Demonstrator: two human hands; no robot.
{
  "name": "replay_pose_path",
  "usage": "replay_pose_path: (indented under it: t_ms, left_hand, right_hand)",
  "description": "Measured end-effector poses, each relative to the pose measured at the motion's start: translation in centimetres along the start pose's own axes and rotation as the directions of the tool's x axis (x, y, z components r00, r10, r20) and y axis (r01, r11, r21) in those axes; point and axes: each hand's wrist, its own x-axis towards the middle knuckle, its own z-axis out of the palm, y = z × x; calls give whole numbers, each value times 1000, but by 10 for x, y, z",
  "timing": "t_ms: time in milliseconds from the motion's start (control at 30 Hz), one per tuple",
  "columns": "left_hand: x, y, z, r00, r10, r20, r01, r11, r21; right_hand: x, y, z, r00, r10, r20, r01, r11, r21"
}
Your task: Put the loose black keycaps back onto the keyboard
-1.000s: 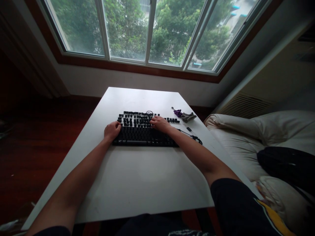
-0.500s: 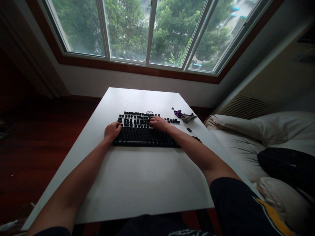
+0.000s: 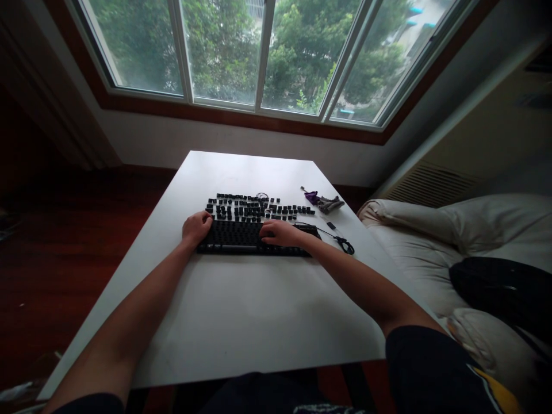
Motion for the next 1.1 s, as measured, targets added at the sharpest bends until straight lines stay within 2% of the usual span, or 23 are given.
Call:
replay_pose_path:
  t_ms: [200,633,1100]
  left_hand:
    - [1,-2,2,1000,12,-9,-12,1000,-7]
    - [2,-2,2,1000,9,-5,-9,1000,-8]
    - [1,-2,2,1000,5,-5,-5,1000,-18]
  right_hand:
    - [-2,-13,-5,997,11,76,-11,1000,-8]
    - [0,-30,-9,991,82,104,-56,972,-228]
    - [-1,-26,-6,987,116,110,-99,984,-148]
